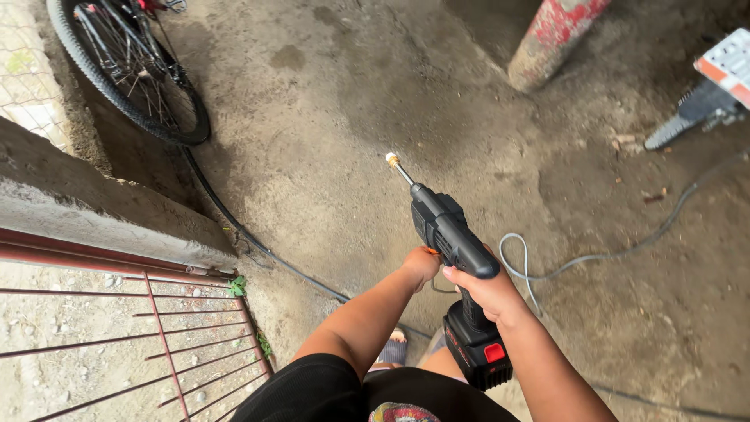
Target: The person holds a handheld pressure washer and sprays water on the concrete floor and towards motorcycles.
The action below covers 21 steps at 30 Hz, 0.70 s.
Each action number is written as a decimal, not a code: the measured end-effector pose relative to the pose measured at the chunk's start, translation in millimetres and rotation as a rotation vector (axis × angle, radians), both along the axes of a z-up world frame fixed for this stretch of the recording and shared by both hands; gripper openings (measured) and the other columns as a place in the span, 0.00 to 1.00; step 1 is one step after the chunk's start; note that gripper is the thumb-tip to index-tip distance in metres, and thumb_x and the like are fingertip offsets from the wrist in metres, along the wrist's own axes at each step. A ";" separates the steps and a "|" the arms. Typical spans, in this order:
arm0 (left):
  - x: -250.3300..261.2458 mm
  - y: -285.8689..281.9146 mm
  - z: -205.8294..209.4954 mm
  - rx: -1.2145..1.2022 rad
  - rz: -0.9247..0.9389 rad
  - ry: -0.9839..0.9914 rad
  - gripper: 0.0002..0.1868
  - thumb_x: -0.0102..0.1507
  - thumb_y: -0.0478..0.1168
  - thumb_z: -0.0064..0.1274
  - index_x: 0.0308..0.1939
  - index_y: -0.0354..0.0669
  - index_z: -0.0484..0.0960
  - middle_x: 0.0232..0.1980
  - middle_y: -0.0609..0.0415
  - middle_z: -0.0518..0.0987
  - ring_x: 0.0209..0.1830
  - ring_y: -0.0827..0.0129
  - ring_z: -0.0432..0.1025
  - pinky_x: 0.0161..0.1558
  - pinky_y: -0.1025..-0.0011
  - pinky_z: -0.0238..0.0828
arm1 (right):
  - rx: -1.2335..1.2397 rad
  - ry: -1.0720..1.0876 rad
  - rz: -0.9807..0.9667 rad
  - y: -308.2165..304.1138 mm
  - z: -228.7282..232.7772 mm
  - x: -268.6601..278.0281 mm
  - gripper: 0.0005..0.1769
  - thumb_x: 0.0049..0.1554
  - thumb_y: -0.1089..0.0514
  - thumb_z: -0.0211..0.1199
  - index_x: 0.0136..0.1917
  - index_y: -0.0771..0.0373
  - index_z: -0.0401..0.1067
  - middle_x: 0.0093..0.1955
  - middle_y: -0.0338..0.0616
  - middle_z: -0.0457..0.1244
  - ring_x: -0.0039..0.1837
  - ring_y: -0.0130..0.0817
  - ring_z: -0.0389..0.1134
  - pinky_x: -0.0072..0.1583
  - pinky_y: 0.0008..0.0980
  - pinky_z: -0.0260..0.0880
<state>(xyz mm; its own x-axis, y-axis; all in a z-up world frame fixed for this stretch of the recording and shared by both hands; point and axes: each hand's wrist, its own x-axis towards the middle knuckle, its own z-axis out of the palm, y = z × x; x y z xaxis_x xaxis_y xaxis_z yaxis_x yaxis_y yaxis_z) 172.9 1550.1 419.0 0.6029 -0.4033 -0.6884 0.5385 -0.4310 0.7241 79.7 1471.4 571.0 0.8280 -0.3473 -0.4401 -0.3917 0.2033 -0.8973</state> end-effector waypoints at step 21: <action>227.7 -129.8 18.0 0.079 0.221 -0.076 0.13 0.55 0.41 0.43 0.38 0.37 0.76 0.36 0.48 0.76 0.32 0.64 0.69 0.33 0.69 0.64 | -0.066 -0.028 0.221 -137.5 11.3 246.6 0.21 0.40 0.65 0.62 0.48 0.63 0.62 0.38 0.38 0.59 0.39 0.26 0.58 0.39 0.28 0.60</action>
